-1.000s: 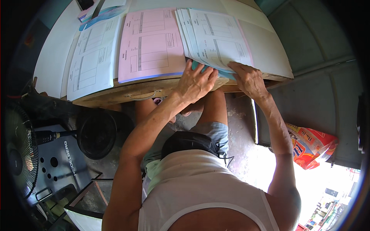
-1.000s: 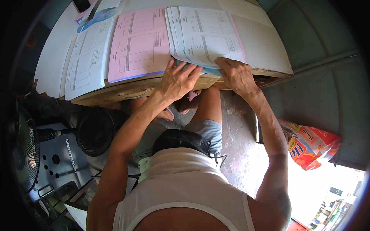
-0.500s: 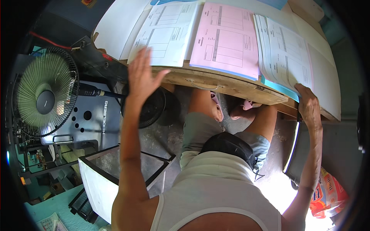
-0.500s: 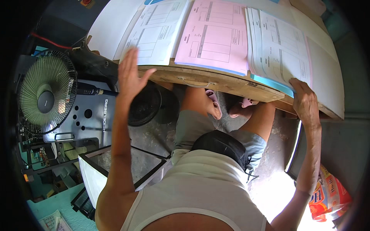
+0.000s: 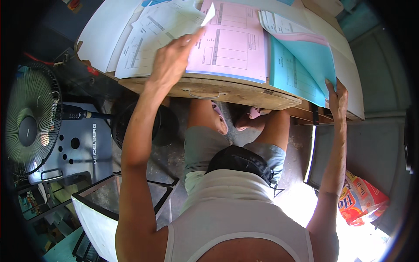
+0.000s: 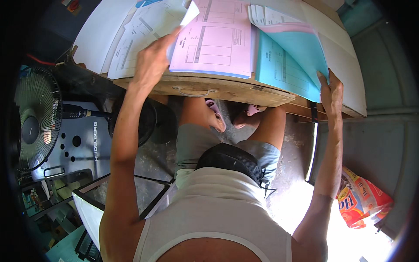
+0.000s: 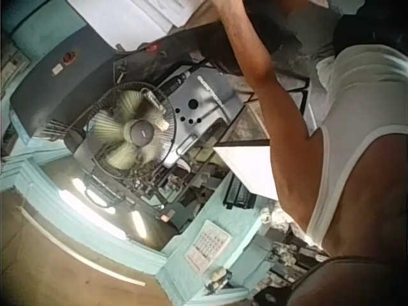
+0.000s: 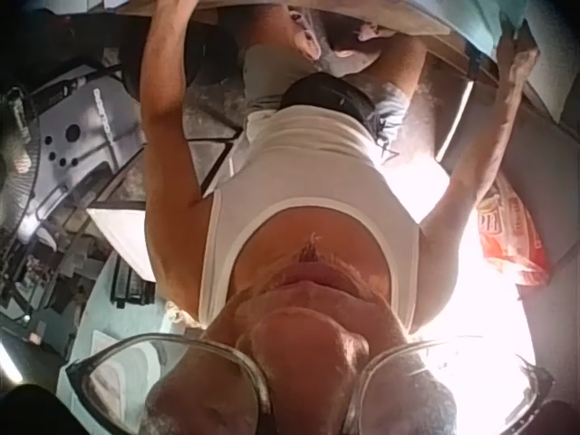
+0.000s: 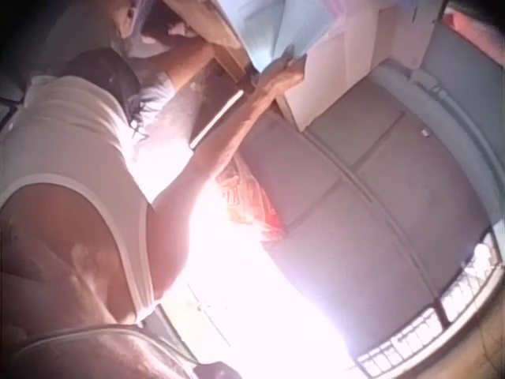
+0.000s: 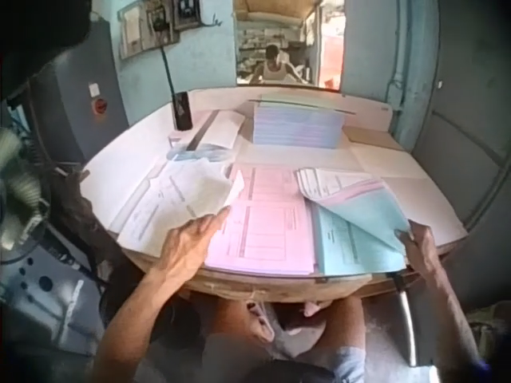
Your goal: Manually sorting and stacking different colored paper forms on a desk.
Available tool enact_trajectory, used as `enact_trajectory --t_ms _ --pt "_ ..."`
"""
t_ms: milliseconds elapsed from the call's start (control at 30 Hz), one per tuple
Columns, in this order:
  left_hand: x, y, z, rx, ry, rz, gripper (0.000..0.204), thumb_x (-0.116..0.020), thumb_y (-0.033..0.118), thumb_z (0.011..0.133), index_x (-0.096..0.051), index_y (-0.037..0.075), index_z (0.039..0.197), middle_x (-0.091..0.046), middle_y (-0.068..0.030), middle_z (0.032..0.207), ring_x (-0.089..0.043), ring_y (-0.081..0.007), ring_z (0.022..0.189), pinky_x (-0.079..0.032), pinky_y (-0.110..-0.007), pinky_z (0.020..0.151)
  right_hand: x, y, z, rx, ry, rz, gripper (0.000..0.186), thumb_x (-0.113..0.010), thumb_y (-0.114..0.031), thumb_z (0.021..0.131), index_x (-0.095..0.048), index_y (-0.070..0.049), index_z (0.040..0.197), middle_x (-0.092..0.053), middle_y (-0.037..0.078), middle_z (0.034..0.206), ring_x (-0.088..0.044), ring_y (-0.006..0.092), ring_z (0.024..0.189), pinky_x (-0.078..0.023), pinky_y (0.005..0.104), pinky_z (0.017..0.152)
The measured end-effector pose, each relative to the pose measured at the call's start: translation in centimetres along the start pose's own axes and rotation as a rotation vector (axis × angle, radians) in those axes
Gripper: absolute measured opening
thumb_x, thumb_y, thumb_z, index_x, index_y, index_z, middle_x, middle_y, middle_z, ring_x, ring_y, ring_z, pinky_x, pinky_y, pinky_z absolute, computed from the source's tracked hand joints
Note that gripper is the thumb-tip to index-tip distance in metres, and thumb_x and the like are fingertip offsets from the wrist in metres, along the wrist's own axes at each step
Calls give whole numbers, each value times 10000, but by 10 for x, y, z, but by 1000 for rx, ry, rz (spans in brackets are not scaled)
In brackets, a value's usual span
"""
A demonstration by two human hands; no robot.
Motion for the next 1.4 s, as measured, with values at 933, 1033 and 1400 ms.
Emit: enact_trajectory --t_ms 933,1033,1400 --pt "-39 81 -41 -440 79 -75 148 -737 51 821 -765 60 966 -732 -23 1111 -689 -204 1047 -531 -463 1023 -30 -167 41 317 323 -178 220 -640 -107 856 -693 -119 1070 -733 161 836 -714 380 724 -585 458 688" --pt "-40 77 -41 -380 86 -110 117 -743 62 823 -759 64 939 -730 -16 1084 -690 -197 1011 -534 -454 996 -86 -218 11 551 196 -211 265 -608 -27 794 -696 -110 1030 -723 147 766 -716 323 638 -590 432 617" --pt "1 79 -32 -354 228 127 210 -743 187 832 -759 118 1030 -704 0 1123 -630 -218 1010 -491 -517 915 -121 -234 -46 764 -202 -133 347 -701 -195 879 -636 -21 1172 -729 163 1020 -712 360 911 -575 452 788"
Point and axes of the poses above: each hand's wrist, its own z-axis towards the middle knuckle, its own x-axis out of the back of the hand, y = z × x, the point moved 10 cm from there along z, towards the middle knuckle
